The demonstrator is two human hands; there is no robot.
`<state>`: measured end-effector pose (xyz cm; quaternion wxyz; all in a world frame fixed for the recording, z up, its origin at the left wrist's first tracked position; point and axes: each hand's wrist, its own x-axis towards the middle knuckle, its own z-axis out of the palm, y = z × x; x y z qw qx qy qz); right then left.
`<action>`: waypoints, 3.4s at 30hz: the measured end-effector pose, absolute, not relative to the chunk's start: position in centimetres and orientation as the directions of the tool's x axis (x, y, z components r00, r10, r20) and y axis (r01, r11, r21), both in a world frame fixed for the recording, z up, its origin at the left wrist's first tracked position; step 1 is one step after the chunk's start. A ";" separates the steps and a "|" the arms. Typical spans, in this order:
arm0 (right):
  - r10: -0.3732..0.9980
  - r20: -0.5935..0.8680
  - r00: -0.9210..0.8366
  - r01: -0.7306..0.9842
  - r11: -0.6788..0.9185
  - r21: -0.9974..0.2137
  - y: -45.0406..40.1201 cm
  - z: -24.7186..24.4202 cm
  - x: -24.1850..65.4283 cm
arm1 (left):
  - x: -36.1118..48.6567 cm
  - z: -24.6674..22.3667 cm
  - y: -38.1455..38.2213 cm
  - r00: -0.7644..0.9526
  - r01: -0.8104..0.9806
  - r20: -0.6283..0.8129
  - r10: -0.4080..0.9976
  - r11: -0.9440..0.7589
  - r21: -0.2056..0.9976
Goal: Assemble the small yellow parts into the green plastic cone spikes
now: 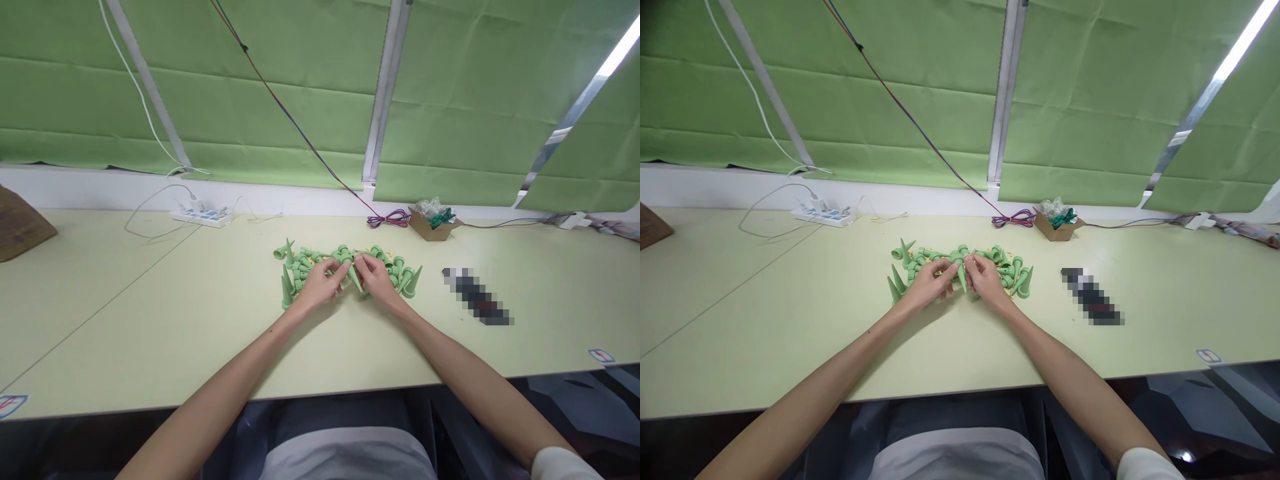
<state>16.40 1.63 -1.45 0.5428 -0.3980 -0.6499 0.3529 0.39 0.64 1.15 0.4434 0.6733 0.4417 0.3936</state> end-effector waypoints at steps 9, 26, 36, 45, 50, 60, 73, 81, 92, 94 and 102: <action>0.907 0.410 -0.099 0.128 0.420 -0.899 1.6 -1.3 16.5 | 0.4 1.8 0.2 0.327 0.242 0.139 0.935 -0.225 0.944; 0.932 0.341 -0.121 0.058 0.349 -0.935 1.5 -1.3 16.5 | 0.4 0.9 0.6 0.310 0.293 0.274 0.910 -0.366 0.883; 0.943 0.311 -0.115 -0.011 0.312 -0.950 1.6 -1.5 16.4 | 0.5 1.0 0.6 0.301 0.357 0.337 0.892 -0.433 0.828; 0.945 0.303 -0.121 -0.040 0.300 -0.953 1.5 -1.4 16.3 | 0.6 0.6 0.9 0.293 0.425 0.403 0.867 -0.496 0.758; 0.942 0.314 -0.117 -0.038 0.312 -0.949 1.7 -1.8 16.3 | 0.6 0.7 0.7 0.309 0.429 0.382 0.871 -0.486 0.761; 0.944 0.314 -0.105 -0.013 0.315 -0.949 1.7 -2.0 16.2 | 0.6 0.4 0.8 0.323 0.425 0.369 0.871 -0.482 0.766; 0.940 0.324 -0.104 0.029 0.328 -0.944 1.6 -1.8 16.1 | 0.7 0.4 0.7 0.316 0.430 0.372 0.873 -0.481 0.764; 0.937 0.334 -0.103 0.053 0.341 -0.939 1.4 -1.6 16.1 | 0.7 0.3 0.7 0.311 0.426 0.380 0.871 -0.485 0.764; 0.938 0.331 -0.102 0.071 0.339 -0.938 1.4 -1.8 16.1 | 0.8 0.5 0.5 0.302 0.369 0.384 0.873 -0.478 0.797; 0.939 0.329 -0.103 0.071 0.337 -0.939 1.5 -1.8 16.1 | 0.8 0.5 0.6 0.303 0.368 0.383 0.872 -0.478 0.797; 0.941 0.322 -0.106 0.050 0.328 -0.943 1.5 -1.8 16.1 | 0.7 0.6 0.5 0.303 0.388 0.379 0.875 -0.476 0.789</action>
